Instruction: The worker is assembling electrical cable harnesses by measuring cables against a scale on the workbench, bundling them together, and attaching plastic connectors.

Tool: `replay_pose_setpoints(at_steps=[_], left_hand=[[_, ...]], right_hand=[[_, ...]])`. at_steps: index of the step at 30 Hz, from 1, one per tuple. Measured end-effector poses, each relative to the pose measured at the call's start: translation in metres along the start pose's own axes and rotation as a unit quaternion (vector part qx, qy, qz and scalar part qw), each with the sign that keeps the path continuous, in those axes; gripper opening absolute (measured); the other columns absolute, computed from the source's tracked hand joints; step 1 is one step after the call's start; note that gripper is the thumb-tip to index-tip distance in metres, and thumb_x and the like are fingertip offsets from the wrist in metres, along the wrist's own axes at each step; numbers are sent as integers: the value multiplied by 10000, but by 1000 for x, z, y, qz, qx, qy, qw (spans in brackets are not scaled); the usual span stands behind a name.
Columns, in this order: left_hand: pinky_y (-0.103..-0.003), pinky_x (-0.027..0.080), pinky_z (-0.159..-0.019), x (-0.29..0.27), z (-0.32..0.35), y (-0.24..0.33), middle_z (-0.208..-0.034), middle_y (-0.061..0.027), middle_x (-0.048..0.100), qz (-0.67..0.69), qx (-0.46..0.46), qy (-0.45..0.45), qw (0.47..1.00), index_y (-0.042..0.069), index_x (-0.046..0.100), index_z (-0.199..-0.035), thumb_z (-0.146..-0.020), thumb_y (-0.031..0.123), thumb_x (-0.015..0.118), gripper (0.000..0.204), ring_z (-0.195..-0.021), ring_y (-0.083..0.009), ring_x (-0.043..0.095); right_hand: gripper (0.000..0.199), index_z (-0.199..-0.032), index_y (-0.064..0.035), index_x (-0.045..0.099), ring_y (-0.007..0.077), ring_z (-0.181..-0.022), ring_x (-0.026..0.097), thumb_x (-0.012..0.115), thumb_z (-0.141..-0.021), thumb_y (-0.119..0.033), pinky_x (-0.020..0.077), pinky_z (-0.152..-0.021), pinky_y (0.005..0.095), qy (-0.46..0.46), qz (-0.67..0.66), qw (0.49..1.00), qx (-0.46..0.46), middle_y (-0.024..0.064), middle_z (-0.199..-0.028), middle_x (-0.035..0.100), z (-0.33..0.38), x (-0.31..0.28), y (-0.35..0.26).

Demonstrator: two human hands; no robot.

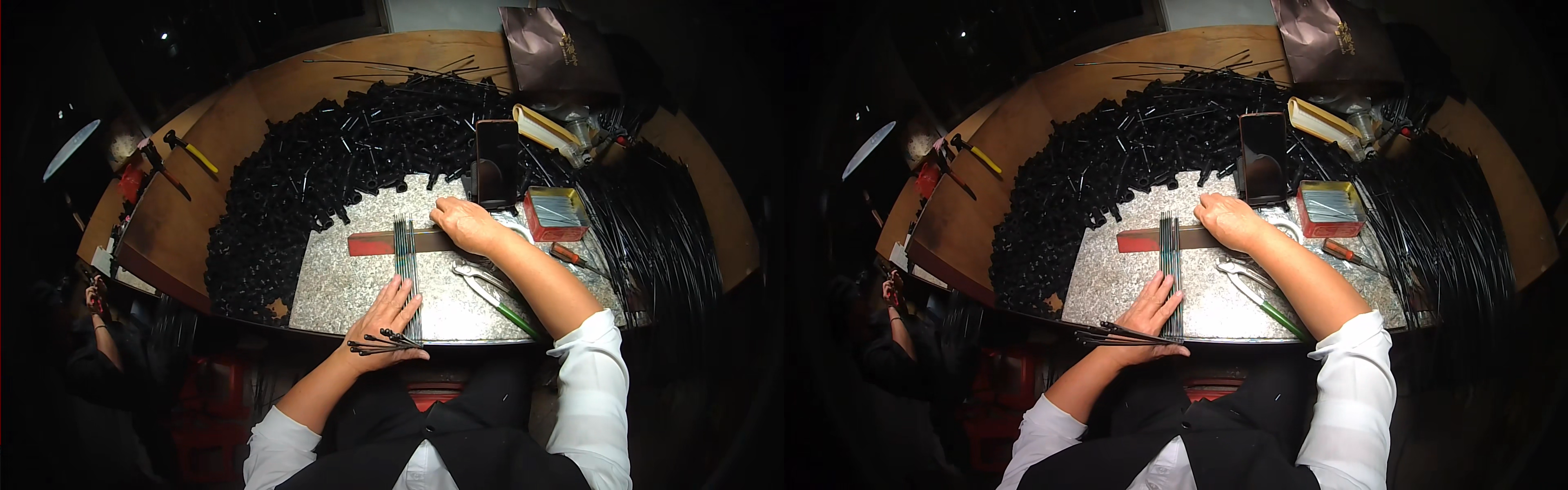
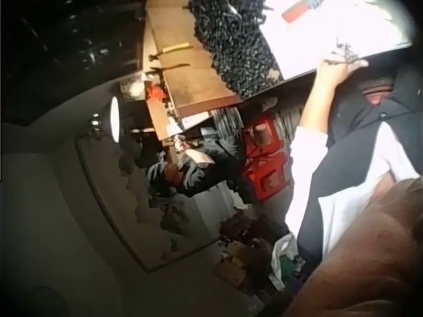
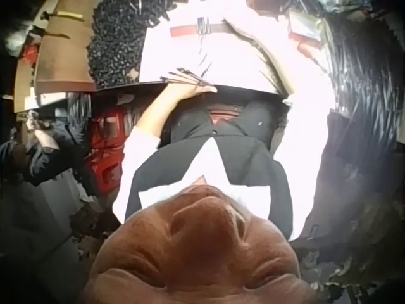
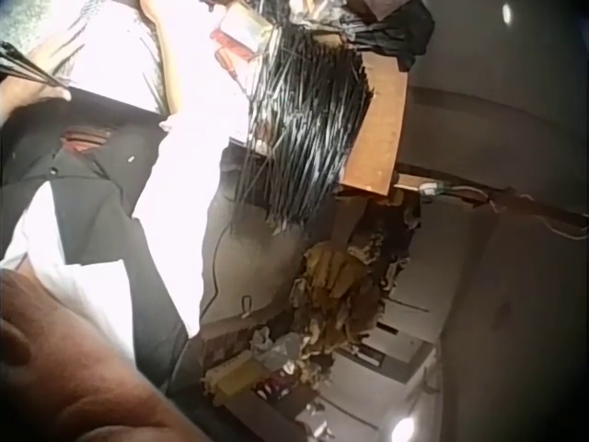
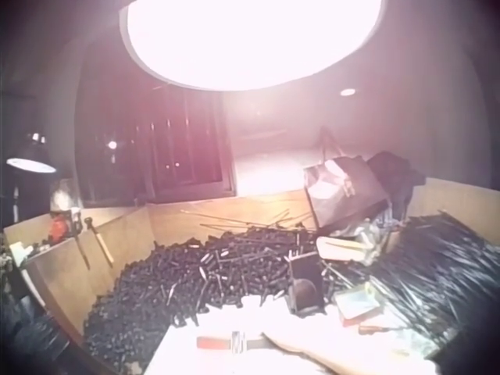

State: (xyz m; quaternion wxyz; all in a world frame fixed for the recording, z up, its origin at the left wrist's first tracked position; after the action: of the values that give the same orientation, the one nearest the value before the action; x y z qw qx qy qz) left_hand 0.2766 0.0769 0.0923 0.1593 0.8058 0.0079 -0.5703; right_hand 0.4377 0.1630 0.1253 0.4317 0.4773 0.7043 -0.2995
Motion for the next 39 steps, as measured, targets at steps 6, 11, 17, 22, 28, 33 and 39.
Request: replay_pose_setpoints(at_steps=[6, 11, 17, 22, 28, 33, 39], left_hand=[[-497, 266, -1112, 2, 0, -3, -1411, -279, 361, 12, 11, 11, 1000, -49, 433, -1322, -621, 564, 774, 992, -1357, -443, 276], [-552, 236, -1105, 2, 0, -1, -1412, -281, 355, 6, 9, 7, 1000, -54, 403, -1339, -614, 567, 777, 1026, -1350, -472, 266], [-595, 192, -1099, 8, -4, -1, -1427, -264, 349, -18, -1, -4, 1000, -49, 392, -1350, -616, 598, 758, 1045, -1351, -494, 243], [-583, 184, -1106, 13, -6, -1, -1432, -253, 353, 0, -2, 4, 1000, -49, 427, -1335, -632, 641, 717, 1028, -1357, -485, 239], [-565, 208, -1105, 18, -16, 2, -1429, -263, 354, 4, -7, -7, 1000, -63, 415, -1338, -644, 649, 699, 1034, -1357, -487, 238], [-560, 280, -1079, 19, -29, 10, -1413, -261, 373, -20, 4, 7, 1000, -63, 391, -1344, -578, 545, 809, 1063, -1337, -487, 284], [-554, 260, -1087, 27, -42, 17, -1410, -272, 377, -21, 4, 3, 1000, -77, 425, -1323, -630, 602, 745, 1022, -1350, -482, 261]], right_hand=[[98, -821, -2, 575, 321, -865, 593, 514, -798, -75, 495, -752, 408, -7, -22, 1000, -6, 164, -866, 567, 0, -5, 0], [101, -819, 9, 581, 326, -870, 591, 520, -791, -66, 494, -764, 406, -15, -14, 1000, -3, 168, -870, 567, -1, -13, -6], [101, -800, 17, 582, 327, -883, 596, 519, -789, -61, 496, -781, 401, -14, -14, 1000, 24, 173, -883, 573, 5, -11, 4], [118, -805, 17, 593, 328, -895, 602, 505, -794, -60, 494, -791, 403, -25, -18, 999, 23, 176, -901, 585, 10, -3, 11], [166, -896, -4, 625, 328, -899, 613, 497, -812, -68, 499, -789, 401, -57, -8, 998, 16, 177, -899, 591, 13, -3, 17], [352, -1190, -179, 613, 300, -915, 626, 459, -879, -119, 512, -776, 398, -61, 5, 998, 3, 140, -901, 591, 12, -9, 17], [377, -1215, -204, 609, 287, -921, 621, 459, -880, -118, 516, -782, 393, -38, 12, 999, -12, 133, -917, 588, 23, -8, 33]])
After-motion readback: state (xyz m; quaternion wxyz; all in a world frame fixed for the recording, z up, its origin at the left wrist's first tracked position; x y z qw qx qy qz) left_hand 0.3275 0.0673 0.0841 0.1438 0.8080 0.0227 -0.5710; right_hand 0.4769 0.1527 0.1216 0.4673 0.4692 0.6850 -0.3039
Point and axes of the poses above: each hand's wrist, its own z-axis away from the middle knuckle, its own x-axis out of the palm, y = z × x, the point moved 10 cm from there along -z, towards the middle knuckle
